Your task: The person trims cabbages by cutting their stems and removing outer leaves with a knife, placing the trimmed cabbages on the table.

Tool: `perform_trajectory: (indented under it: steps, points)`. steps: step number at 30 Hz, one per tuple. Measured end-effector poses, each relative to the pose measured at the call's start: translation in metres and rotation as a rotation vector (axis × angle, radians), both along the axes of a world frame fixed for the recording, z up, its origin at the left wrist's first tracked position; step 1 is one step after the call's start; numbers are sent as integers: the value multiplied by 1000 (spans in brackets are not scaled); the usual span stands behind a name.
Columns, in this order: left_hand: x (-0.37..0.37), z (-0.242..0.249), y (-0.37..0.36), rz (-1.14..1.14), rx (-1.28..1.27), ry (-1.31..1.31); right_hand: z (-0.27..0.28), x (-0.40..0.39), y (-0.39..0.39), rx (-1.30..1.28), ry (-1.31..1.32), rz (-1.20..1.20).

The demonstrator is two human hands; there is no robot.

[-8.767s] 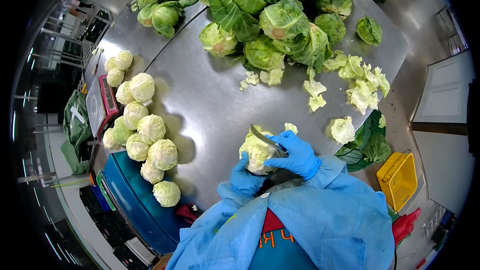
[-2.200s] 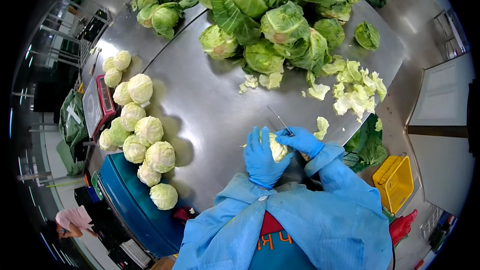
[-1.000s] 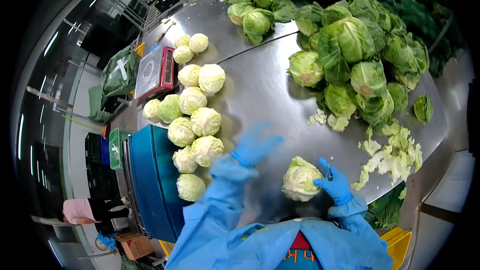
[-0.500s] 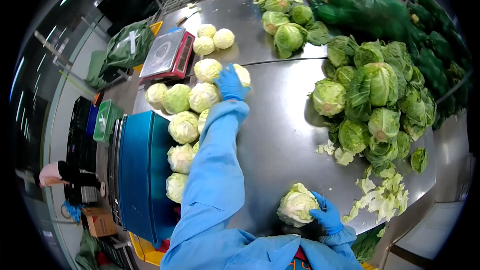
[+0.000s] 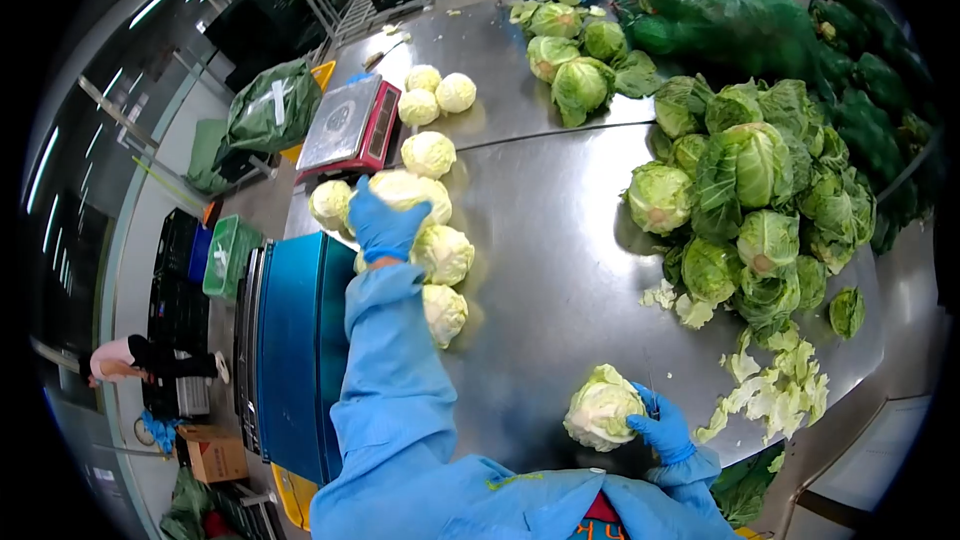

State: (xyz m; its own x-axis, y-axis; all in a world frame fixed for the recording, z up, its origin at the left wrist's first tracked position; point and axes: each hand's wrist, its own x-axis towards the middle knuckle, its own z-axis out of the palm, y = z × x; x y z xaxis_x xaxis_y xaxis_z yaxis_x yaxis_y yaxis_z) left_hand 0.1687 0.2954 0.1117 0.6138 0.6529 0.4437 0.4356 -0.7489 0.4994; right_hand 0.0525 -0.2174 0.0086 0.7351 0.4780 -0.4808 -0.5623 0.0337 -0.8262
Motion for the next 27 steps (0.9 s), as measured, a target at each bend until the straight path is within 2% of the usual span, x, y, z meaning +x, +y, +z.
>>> perform_trajectory:
  steps: [2,6,7,10,15,18,19,20,22,25,26,27]
  points:
    - [-11,-6,12,141,-11,121,2,1,0,-21,3,-8]
    - [-21,-20,22,187,-66,214,8,0,4,-34,30,-49]
    - [-23,-22,28,130,-73,188,11,1,5,-47,30,-54]
    - [-21,-3,31,80,-189,362,21,5,6,-119,41,-18]
    - [-4,19,8,99,6,520,8,3,5,4,19,-42]
    - [27,12,-1,187,241,357,2,4,3,15,20,-40]
    - [41,11,-1,124,296,248,0,4,1,11,24,-37]
    - [63,8,6,-22,131,159,1,4,1,16,39,-33]
    - [115,-29,24,25,-84,4,3,7,3,25,68,-21]
    - [164,-66,44,301,-65,78,-7,4,-1,-12,51,-29]
    - [181,-87,60,406,-37,192,-2,8,1,19,81,-44]
    - [183,-79,54,429,-152,262,7,8,6,52,114,-57]
